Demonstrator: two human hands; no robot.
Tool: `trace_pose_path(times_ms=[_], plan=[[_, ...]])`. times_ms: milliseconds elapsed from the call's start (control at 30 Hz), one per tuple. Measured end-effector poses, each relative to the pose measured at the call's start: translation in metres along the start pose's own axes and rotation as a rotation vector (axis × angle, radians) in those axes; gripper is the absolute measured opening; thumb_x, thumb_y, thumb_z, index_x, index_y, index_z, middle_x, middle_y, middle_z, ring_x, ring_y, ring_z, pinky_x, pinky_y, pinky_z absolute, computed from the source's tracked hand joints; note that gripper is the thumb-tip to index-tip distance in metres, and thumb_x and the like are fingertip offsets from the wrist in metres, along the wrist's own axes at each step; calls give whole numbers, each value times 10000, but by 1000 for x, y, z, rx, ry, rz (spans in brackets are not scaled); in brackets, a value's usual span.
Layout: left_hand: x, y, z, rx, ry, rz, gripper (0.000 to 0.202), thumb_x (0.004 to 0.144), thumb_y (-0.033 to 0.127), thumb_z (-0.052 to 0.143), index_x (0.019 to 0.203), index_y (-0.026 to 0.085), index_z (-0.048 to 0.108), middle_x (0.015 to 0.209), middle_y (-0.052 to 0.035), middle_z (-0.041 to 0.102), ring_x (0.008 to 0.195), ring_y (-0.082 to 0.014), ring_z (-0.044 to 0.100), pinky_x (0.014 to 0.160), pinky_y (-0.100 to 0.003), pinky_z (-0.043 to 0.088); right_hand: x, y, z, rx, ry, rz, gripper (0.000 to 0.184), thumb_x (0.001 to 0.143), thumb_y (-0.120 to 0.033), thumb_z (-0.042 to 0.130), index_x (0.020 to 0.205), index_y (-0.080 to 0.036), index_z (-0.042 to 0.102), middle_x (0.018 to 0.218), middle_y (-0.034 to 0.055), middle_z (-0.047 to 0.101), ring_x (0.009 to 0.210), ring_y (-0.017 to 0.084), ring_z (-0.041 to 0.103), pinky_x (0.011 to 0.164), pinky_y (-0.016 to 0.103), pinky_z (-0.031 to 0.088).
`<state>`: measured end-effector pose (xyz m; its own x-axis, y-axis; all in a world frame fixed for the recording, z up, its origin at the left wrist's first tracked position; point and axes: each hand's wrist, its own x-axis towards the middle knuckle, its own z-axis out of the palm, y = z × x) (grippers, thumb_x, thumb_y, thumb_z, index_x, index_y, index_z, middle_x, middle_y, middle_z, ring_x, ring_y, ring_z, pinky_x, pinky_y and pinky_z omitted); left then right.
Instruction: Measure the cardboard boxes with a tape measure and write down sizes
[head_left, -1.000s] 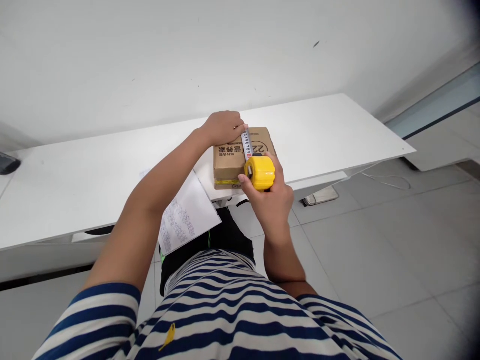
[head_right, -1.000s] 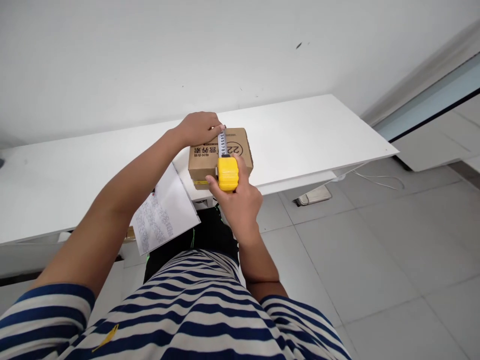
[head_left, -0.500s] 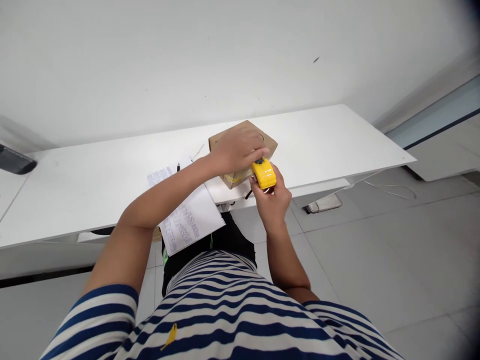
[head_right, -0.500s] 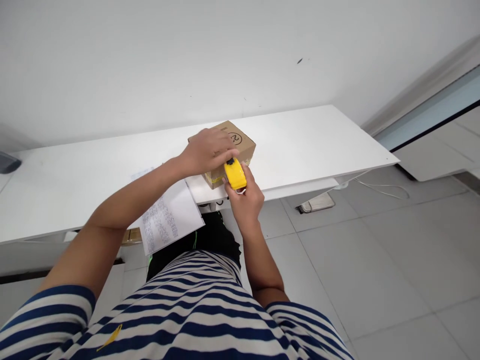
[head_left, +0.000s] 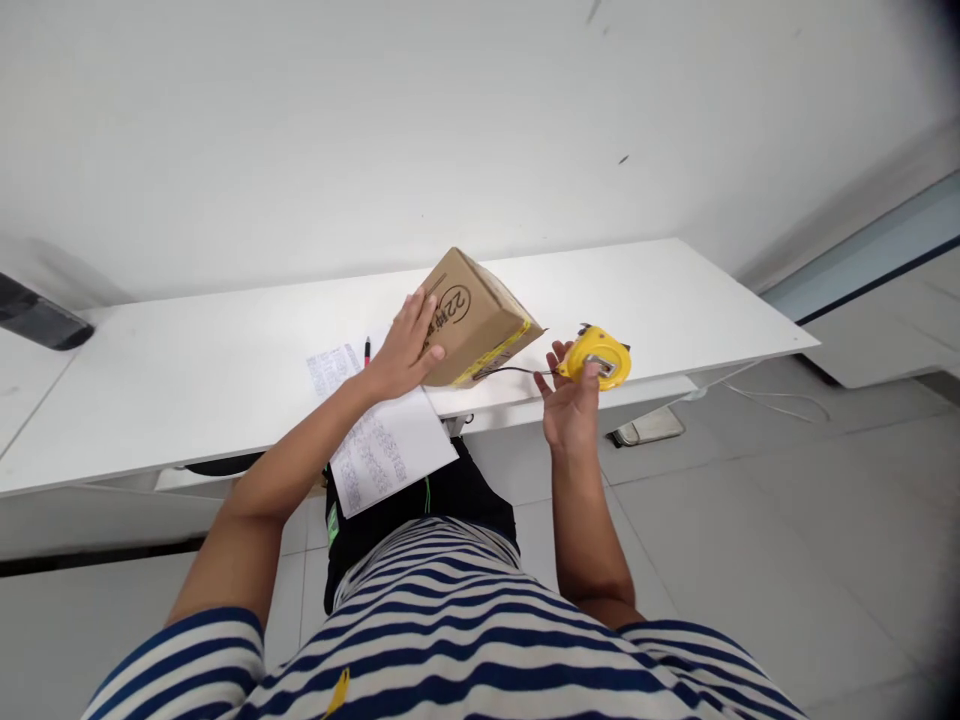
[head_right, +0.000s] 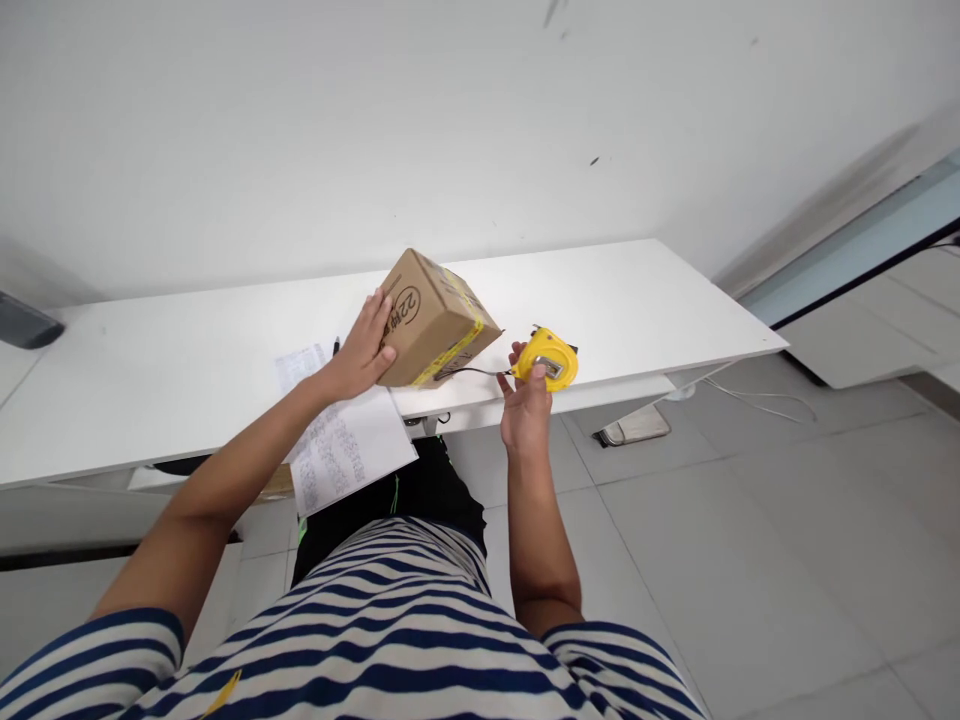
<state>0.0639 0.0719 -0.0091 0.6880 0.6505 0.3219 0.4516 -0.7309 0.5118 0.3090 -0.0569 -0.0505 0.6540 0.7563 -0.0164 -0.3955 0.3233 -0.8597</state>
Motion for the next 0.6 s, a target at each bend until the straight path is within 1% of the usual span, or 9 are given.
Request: trace_pose_path(times_ms=[67, 133, 233, 300, 367, 433, 500, 533, 600], plan=[[-22, -13, 6, -113, -54, 21, 1062, 933, 861, 287, 1728, 218, -3, 1821, -154, -110, 1697, -365, -89, 1384, -570, 11, 1, 1, -1, 55, -121, 63, 689, 700, -859, 663, 1123, -317, 701, 1369, 40, 708, 1288, 244, 640, 970, 404, 546], [-34, -17, 13, -255, -134, -44, 1045, 947, 846, 267, 1721, 232, -75, 1818, -148, -139, 1705, -333, -46, 1390, -544, 78, 0, 4, 1, 69, -193, 71, 686, 679, -857, 688, 1080, -301, 718, 1270, 52, 741, 1236, 260, 680, 964, 419, 570], [-33, -11, 17, -448, -171, -210, 977, 960, 830, 141, 1718, 236, -25, 1832, -138, -61, 1706, -295, 81, 1377, -504, 194, -2, 5, 4, 14, -160, -16, 649, 658, -764, 774, 1085, -278, 723, 1130, 43, 775, 1134, 254, 738, 926, 410, 597], [-26, -3, 12, -489, -89, -300, 946, 958, 830, 98, 1703, 246, 125, 1830, -141, 75, 1693, -297, 161, 1356, -509, 242, -1, 0, 1, -59, -100, -116, 618, 667, -710, 802, 1076, -255, 721, 1048, 36, 782, 1034, 249, 772, 868, 395, 610], [-20, 9, 1, -452, 115, -346, 882, 977, 819, 140, 1639, 258, 300, 1785, -158, 259, 1654, -305, 279, 1316, -517, 308, 2, -11, -6, -157, -85, -236, 575, 684, -676, 827, 1029, -228, 720, 970, 32, 774, 909, 242, 789, 806, 380, 616], [-17, 27, -14, -344, 394, -291, 774, 992, 801, 277, 1501, 255, 478, 1644, -168, 483, 1543, -296, 446, 1243, -493, 397, 6, -26, -12, -251, -135, -352, 534, 707, -635, 858, 1012, -220, 717, 923, 24, 761, 788, 223, 779, 754, 376, 620], [-16, 52, -31, -238, 580, -160, 623, 998, 757, 399, 1290, 250, 612, 1397, -134, 663, 1344, -259, 592, 1147, -453, 468, 7, -45, -15, -322, -236, -442, 503, 733, -590, 879, 1049, -233, 717, 911, 18, 753, 724, 205, 756, 717, 379, 626], [-15, 66, -39, -224, 587, -97, 556, 1006, 729, 427, 1187, 251, 645, 1271, -108, 708, 1231, -236, 636, 1089, -431, 497, 6, -54, -13, -343, -295, -480, 504, 738, -578, 886, 1078, -246, 717, 915, 18, 751, 708, 200, 744, 702, 383, 630], [-11, 95, -51, -316, 423, -36, 504, 1022, 692, 441, 1093, 246, 665, 1123, -74, 733, 1053, -194, 673, 972, -385, 532, 3, -72, -3, -374, -422, -543, 557, 709, -573, 915, 1141, -285, 714, 976, 26, 754, 718, 203, 731, 683, 404, 641]])
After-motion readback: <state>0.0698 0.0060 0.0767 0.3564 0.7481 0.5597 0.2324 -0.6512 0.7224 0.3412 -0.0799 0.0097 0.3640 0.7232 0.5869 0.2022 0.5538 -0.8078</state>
